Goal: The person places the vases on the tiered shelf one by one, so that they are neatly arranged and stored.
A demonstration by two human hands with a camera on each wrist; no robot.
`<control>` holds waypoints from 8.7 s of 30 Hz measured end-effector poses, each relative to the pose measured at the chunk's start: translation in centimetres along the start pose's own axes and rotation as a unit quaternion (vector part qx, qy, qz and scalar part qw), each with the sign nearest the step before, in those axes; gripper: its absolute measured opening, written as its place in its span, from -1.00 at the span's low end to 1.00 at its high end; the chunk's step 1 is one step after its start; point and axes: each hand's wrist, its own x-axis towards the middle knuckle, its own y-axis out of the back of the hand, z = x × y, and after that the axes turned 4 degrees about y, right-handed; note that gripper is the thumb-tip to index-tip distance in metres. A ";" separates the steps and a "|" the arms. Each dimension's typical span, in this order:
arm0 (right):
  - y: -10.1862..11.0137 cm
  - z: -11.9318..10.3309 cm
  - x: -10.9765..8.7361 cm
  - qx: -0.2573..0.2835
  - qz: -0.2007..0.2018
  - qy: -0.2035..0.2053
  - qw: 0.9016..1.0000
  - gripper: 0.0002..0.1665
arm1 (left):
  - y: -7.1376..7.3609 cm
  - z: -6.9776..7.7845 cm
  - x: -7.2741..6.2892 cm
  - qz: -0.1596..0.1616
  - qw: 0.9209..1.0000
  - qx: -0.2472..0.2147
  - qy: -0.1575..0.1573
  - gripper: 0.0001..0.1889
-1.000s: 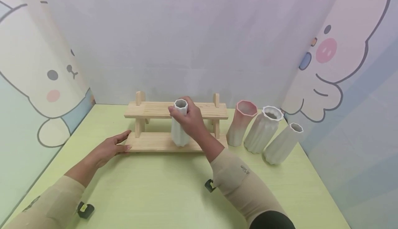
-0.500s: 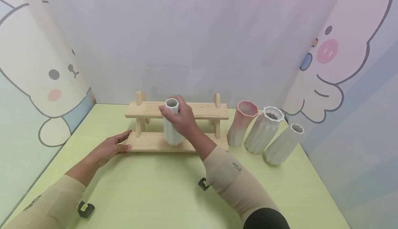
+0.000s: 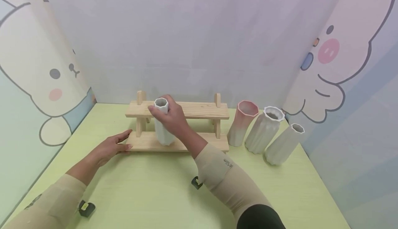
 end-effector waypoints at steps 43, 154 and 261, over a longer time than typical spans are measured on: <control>-6.0 1.0 1.8 0.012 -0.023 -0.034 0.999 -0.55 | 0.1 0.4 0.1 -0.004 1.000 0.014 -0.005 -0.15; 24.3 -0.2 -5.3 -0.386 -0.028 -0.107 0.916 0.21 | 0.6 0.1 0.6 -0.034 0.999 0.020 -0.003 -0.09; 19.1 -0.4 -7.6 -0.071 0.234 -0.035 0.969 -0.09 | 0.6 0.1 0.5 -0.029 0.999 0.020 0.004 -0.09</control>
